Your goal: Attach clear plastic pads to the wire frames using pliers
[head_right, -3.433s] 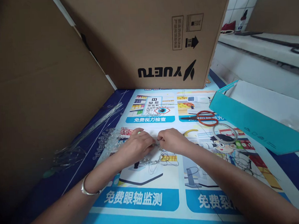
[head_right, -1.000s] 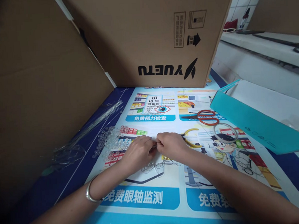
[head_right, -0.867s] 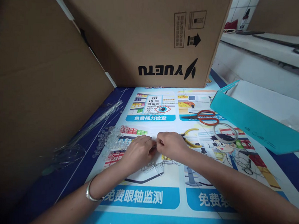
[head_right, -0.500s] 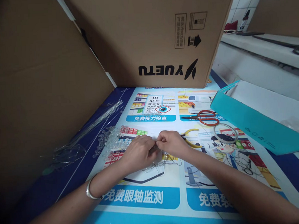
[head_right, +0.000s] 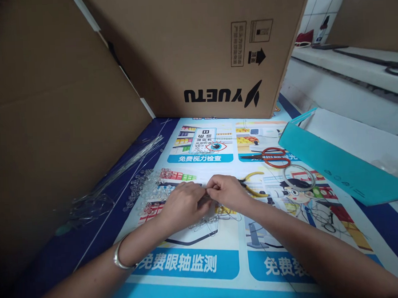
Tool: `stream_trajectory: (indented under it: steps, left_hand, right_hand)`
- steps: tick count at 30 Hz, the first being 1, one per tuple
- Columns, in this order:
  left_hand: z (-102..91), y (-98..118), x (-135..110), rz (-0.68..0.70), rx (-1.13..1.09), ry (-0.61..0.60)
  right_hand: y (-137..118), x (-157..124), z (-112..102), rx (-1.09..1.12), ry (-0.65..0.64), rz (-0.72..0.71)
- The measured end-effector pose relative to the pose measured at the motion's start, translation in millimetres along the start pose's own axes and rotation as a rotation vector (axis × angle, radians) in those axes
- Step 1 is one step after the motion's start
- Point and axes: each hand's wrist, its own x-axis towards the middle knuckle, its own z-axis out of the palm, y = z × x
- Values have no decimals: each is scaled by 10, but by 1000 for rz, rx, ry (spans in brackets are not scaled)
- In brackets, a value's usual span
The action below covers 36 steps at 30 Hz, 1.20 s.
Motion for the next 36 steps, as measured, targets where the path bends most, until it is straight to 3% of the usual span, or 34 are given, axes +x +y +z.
stream_trajectory:
  steps: [13,20,36]
  left_hand:
    - [14,37,-5,-107,-15,68]
    - [-72,-61,10,-124,-42,-67]
    - [-17,-204,30,-28,-29,-82]
  right_hand:
    - [-23,-19,23,225,-34,-8]
    - [-37,-16,-9,301,-75,-12]
    - [-86,-7,-65,260,-109,8]
